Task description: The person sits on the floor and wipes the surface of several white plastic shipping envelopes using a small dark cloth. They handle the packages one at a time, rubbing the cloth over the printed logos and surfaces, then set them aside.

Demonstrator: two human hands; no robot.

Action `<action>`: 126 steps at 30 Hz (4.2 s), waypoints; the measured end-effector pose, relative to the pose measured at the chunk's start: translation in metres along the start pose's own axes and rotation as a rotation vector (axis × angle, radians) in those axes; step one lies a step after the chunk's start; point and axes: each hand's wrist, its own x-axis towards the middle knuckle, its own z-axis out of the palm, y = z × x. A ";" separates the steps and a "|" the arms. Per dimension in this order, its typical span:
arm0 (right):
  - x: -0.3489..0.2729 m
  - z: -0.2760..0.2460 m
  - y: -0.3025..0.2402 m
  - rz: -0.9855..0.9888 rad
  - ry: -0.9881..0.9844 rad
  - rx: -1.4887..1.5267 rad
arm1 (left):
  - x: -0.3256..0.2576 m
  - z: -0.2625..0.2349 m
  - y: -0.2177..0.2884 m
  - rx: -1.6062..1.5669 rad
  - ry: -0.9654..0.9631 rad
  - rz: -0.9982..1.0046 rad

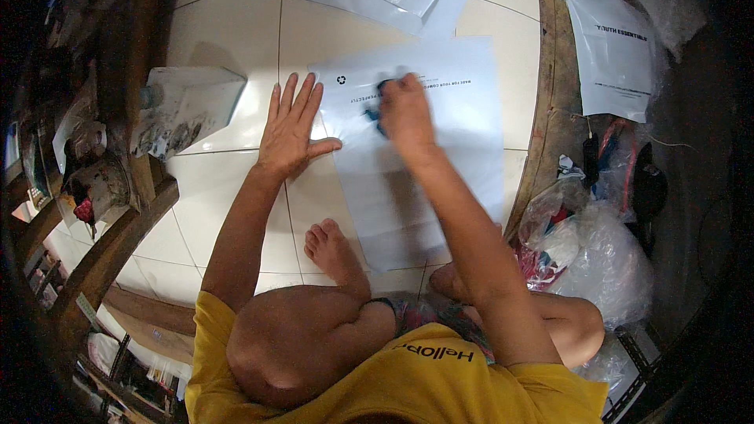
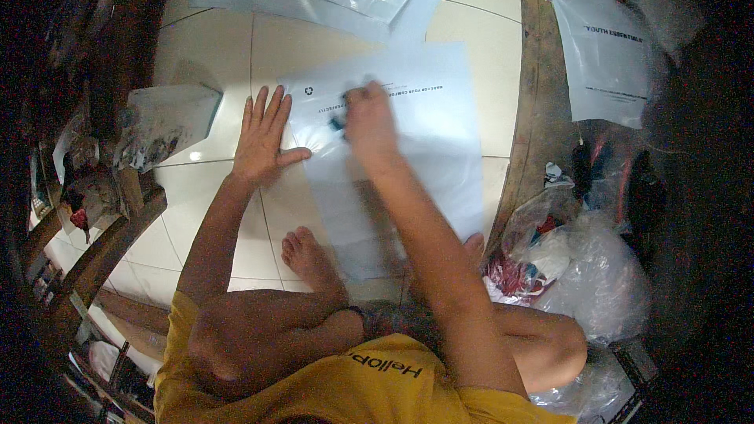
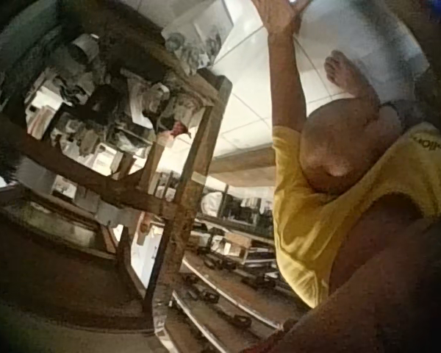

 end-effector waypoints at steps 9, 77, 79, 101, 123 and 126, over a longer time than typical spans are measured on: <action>0.011 -0.093 0.102 0.184 0.108 -0.127 | 0.007 -0.010 0.006 -0.096 -0.033 -0.019; 0.030 -0.061 0.104 0.048 0.178 -0.140 | -0.004 -0.013 -0.001 -0.110 -0.005 -0.050; 0.033 -0.104 0.140 0.144 0.245 -0.249 | -0.004 -0.013 -0.001 -0.118 0.002 -0.048; 0.026 -0.109 0.144 0.170 0.180 -0.134 | 0.003 -0.017 0.005 -0.115 -0.036 -0.060; -0.001 -0.124 0.118 0.132 0.381 -0.211 | -0.003 -0.011 -0.001 -0.102 0.024 -0.030; 0.001 -0.100 0.058 0.027 -0.018 -0.134 | -0.003 -0.013 -0.002 -0.093 0.013 -0.041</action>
